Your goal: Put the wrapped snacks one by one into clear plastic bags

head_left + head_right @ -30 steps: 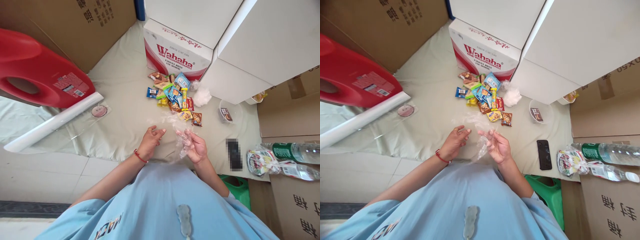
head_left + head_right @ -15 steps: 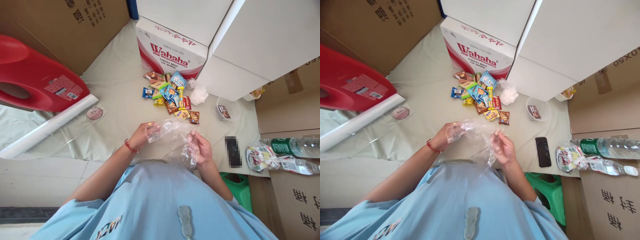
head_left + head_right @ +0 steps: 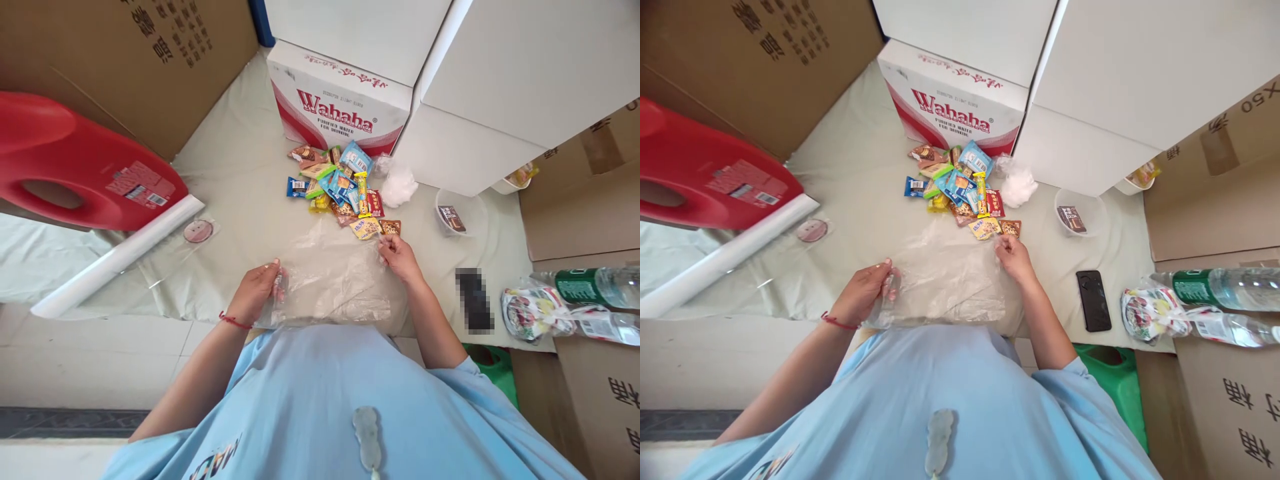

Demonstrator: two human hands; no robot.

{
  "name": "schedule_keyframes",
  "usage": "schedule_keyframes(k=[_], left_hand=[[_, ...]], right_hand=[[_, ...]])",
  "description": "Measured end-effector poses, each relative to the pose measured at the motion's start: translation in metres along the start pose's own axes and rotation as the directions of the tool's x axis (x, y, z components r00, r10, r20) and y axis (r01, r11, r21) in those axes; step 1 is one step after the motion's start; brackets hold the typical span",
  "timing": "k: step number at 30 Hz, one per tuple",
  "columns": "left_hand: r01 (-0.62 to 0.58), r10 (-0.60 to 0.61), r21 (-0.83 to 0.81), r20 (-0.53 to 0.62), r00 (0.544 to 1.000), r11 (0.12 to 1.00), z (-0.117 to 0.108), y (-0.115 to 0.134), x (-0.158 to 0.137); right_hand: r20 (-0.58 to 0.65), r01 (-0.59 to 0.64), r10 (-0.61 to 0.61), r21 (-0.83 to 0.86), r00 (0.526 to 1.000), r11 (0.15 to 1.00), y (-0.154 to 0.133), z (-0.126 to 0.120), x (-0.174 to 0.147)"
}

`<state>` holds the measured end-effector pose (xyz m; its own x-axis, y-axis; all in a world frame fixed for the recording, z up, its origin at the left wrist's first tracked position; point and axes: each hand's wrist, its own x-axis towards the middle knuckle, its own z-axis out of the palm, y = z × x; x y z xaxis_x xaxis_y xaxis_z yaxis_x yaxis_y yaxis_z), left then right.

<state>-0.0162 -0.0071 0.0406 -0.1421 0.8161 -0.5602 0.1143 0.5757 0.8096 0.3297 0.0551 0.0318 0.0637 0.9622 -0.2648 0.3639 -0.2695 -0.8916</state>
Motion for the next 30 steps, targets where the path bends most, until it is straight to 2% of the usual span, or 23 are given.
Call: schedule_keyframes(k=[2, 3, 4, 5, 6, 7, 8, 10, 11, 13, 16, 19, 22, 26, 28, 30], left_hand=[[-0.081, 0.099, 0.107, -0.179, 0.979, 0.991, -0.008, 0.004, -0.002], [-0.133, 0.189, 0.203, -0.288, 0.939, 0.97, -0.01, 0.008, -0.004], [-0.185, 0.303, 0.317, -0.379, 0.874, 0.93, -0.011, 0.012, -0.007], [-0.234, 0.426, 0.434, -0.425, 0.799, 0.87, -0.009, 0.016, -0.011], [-0.283, 0.535, 0.53, -0.411, 0.738, 0.799, -0.005, 0.02, -0.015], [-0.341, 0.611, 0.592, -0.342, 0.714, 0.73, 0.002, 0.024, -0.018], [-0.405, 0.656, 0.623, -0.238, 0.716, 0.669, 0.01, 0.026, -0.019], [-0.519, 0.67, 0.643, 0.011, 0.742, 0.564, 0.029, 0.025, -0.017], [-0.551, 0.653, 0.652, 0.112, 0.749, 0.52, 0.037, 0.022, -0.012], [-0.556, 0.606, 0.699, 0.217, 0.765, 0.451, 0.048, 0.012, 0.001], [-0.53, 0.568, 0.764, 0.266, 0.779, 0.368, 0.045, -0.005, 0.02], [-0.564, 0.569, 0.768, 0.329, 0.753, 0.303, 0.035, -0.015, 0.027], [-0.587, 0.571, 0.765, 0.366, 0.735, 0.265, 0.031, -0.017, 0.027], [-0.589, 0.575, 0.765, 0.368, 0.731, 0.259, 0.033, -0.016, 0.026], [-0.591, 0.579, 0.76, 0.362, 0.731, 0.271, 0.034, -0.016, 0.025], [-0.589, 0.578, 0.758, 0.357, 0.733, 0.279, 0.034, -0.016, 0.025]], right_hand=[[-0.132, 0.138, -0.17, -0.221, 0.977, 0.965, -0.008, -0.005, 0.0], [-0.182, 0.204, -0.27, -0.312, 0.946, 0.928, -0.013, -0.006, -0.004], [-0.209, 0.265, -0.361, -0.38, 0.909, 0.886, -0.018, -0.006, -0.009], [-0.206, 0.324, -0.438, -0.424, 0.875, 0.846, -0.022, -0.004, -0.015], [-0.167, 0.385, -0.499, -0.448, 0.85, 0.807, -0.026, 0.0, -0.022], [-0.098, 0.446, -0.543, -0.46, 0.834, 0.768, -0.027, 0.006, -0.028], [-0.009, 0.498, -0.567, -0.466, 0.824, 0.732, -0.026, 0.013, -0.034], [0.161, 0.551, -0.55, -0.482, 0.82, 0.681, -0.017, 0.028, -0.043], [0.214, 0.544, -0.513, -0.501, 0.832, 0.673, -0.01, 0.033, -0.048], [0.243, 0.479, -0.418, -0.555, 0.875, 0.68, 0.009, 0.038, -0.058], [0.228, 0.398, -0.328, -0.592, 0.917, 0.7, 0.034, 0.028, -0.079], [0.266, 0.414, -0.317, -0.562, 0.91, 0.717, 0.046, 0.01, -0.1], [0.26, 0.428, -0.341, -0.502, 0.904, 0.752, 0.039, -0.005, -0.102], [0.103, 0.392, -0.394, -0.483, 0.913, 0.783, 0.005, -0.003, -0.061], [0.115, 0.402, -0.407, -0.531, 0.906, 0.746, -0.021, 0.01, -0.028], [0.159, 0.386, -0.376, -0.636, 0.913, 0.669, -0.046, 0.03, 0.005]])
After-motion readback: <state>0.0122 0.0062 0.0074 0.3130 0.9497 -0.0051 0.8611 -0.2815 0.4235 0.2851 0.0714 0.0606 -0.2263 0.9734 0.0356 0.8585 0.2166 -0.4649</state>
